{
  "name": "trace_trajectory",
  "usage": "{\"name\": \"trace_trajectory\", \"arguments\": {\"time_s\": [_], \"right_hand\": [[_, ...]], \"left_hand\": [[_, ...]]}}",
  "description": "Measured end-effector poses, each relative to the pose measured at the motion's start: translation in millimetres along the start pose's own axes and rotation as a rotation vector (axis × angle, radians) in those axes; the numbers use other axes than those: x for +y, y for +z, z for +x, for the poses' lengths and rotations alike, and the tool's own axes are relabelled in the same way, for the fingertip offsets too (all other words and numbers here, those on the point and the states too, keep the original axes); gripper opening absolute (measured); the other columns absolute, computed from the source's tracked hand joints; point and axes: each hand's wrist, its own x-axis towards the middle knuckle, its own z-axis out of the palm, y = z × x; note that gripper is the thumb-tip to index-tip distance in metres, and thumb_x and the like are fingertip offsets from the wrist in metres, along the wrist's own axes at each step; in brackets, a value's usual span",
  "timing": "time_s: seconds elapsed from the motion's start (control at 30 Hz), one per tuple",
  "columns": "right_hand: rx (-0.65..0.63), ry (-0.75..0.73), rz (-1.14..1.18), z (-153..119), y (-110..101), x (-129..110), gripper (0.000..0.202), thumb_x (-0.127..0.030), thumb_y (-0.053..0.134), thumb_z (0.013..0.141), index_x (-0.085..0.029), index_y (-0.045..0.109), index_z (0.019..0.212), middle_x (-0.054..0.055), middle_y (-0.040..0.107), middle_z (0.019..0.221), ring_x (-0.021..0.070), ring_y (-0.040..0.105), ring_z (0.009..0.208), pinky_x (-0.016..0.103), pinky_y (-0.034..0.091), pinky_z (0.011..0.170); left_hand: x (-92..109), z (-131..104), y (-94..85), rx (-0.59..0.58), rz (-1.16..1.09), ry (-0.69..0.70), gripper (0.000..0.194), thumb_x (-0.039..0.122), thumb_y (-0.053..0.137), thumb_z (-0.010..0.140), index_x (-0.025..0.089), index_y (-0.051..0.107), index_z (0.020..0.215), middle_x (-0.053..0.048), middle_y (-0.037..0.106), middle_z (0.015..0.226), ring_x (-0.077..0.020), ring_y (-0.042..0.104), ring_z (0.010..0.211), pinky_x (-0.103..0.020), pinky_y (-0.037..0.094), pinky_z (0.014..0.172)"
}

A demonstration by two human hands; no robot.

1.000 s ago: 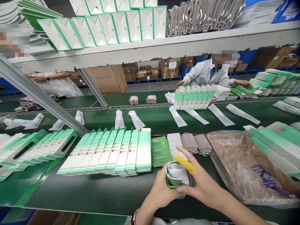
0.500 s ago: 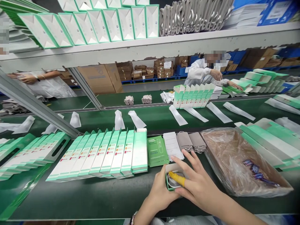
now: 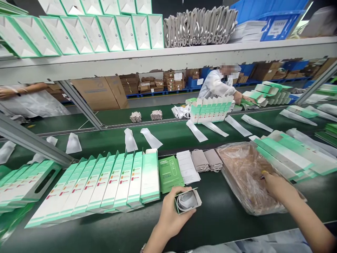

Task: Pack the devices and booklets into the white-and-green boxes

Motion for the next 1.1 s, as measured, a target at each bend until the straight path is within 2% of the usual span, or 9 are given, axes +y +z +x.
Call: {"name": "trace_trajectory", "arguments": {"time_s": [0.17, 0.3, 0.4, 0.53, 0.63, 0.8, 0.9, 1.0, 1.1], "right_hand": [[-0.08, -0.045, -0.029, 6.1, 16.0, 21.3, 0.011, -0.013, 0.054, 0.077, -0.015, 0.065, 0.076, 0.018, 0.068, 0.072, 0.0397, 0.07, 0.07, 0.047, 0.052, 0.065], [-0.025, -0.073, -0.013, 11.3, -2.0, -9.4, 0.025, -0.035, 0.052, 0.087, -0.015, 0.066, 0.089, 0.022, 0.068, 0.083, 0.0412, 0.069, 0.076, 0.049, 0.052, 0.065], [0.059, -0.181, 0.122, -5.5, -32.4, -85.3, 0.036, -0.046, 0.047, 0.092, -0.018, 0.063, 0.109, 0.014, 0.069, 0.095, 0.0318, 0.07, 0.088, 0.042, 0.055, 0.076], [0.203, -0.578, 0.631, -54.2, -73.5, -217.0, 0.033, -0.026, 0.059, 0.09, -0.024, 0.054, 0.122, 0.011, 0.063, 0.104, 0.0263, 0.064, 0.093, 0.041, 0.055, 0.08], [0.186, -0.736, 0.651, -81.5, -80.5, -270.7, 0.029, -0.022, 0.061, 0.088, -0.023, 0.057, 0.116, 0.012, 0.059, 0.103, 0.0267, 0.059, 0.09, 0.041, 0.055, 0.074], [0.135, -0.532, 0.806, -92.1, -58.6, -267.4, 0.038, -0.022, 0.057, 0.091, -0.024, 0.05, 0.129, 0.013, 0.051, 0.119, 0.0267, 0.057, 0.099, 0.042, 0.054, 0.083], [-0.103, -0.343, 1.077, -88.9, -45.0, -263.5, 0.043, -0.029, 0.048, 0.097, -0.029, 0.041, 0.139, 0.011, 0.047, 0.137, 0.0263, 0.053, 0.123, 0.043, 0.048, 0.103], [-0.416, -0.26, 1.407, -84.9, -33.0, -273.9, 0.036, -0.033, 0.042, 0.1, -0.029, 0.046, 0.135, 0.009, 0.054, 0.138, 0.0231, 0.053, 0.127, 0.04, 0.046, 0.106], [-0.526, -0.213, 1.595, -84.5, -24.9, -288.0, 0.031, -0.031, 0.051, 0.096, -0.027, 0.053, 0.127, 0.007, 0.062, 0.131, 0.0233, 0.057, 0.125, 0.039, 0.047, 0.105]], "left_hand": [[-9.0, 0.4, 0.7, -0.012, 0.011, 0.03, 0.048, 0.013, 0.076, 0.068, 0.025, 0.058, 0.11, -0.006, 0.068, 0.115, -0.0263, 0.065, 0.108, -0.038, 0.049, 0.095], [-14.2, 0.6, 0.2, 0.065, 0.036, 0.007, 0.046, 0.019, 0.077, 0.069, 0.022, 0.058, 0.111, -0.007, 0.066, 0.109, -0.0254, 0.066, 0.099, -0.036, 0.052, 0.087], [-14.9, 3.5, 4.0, 0.122, 0.047, -0.007, 0.048, 0.023, 0.078, 0.07, 0.02, 0.057, 0.113, -0.007, 0.067, 0.108, -0.0259, 0.066, 0.098, -0.036, 0.053, 0.083], [-12.6, 7.1, 11.4, 0.157, 0.024, -0.012, 0.052, 0.025, 0.079, 0.071, 0.02, 0.055, 0.117, -0.007, 0.067, 0.111, -0.0254, 0.065, 0.1, -0.037, 0.053, 0.085], [-11.0, 6.7, 13.1, 0.145, -0.037, 0.022, 0.051, 0.026, 0.077, 0.073, 0.021, 0.055, 0.118, -0.007, 0.066, 0.113, -0.0238, 0.066, 0.099, -0.035, 0.053, 0.086], [-13.8, -0.6, 6.4, 0.136, -0.094, 0.033, 0.063, 0.047, 0.079, 0.073, 0.022, 0.053, 0.125, -0.009, 0.062, 0.119, -0.0269, 0.064, 0.106, -0.039, 0.053, 0.091], [-15.4, -7.8, 3.0, 0.125, -0.207, 0.139, 0.08, 0.076, 0.054, 0.077, 0.021, 0.047, 0.135, -0.015, 0.052, 0.135, -0.0336, 0.051, 0.127, -0.047, 0.044, 0.106], [-12.6, -12.0, 2.4, 0.107, -0.29, 0.108, 0.069, 0.068, 0.03, 0.093, 0.021, 0.039, 0.143, -0.014, 0.041, 0.149, -0.0318, 0.038, 0.139, -0.047, 0.035, 0.114], [-6.3, -9.8, 4.9, 0.07, -0.276, 0.034, 0.056, 0.053, 0.04, 0.097, 0.023, 0.037, 0.144, -0.011, 0.035, 0.154, -0.0288, 0.03, 0.144, -0.044, 0.029, 0.119]]}}
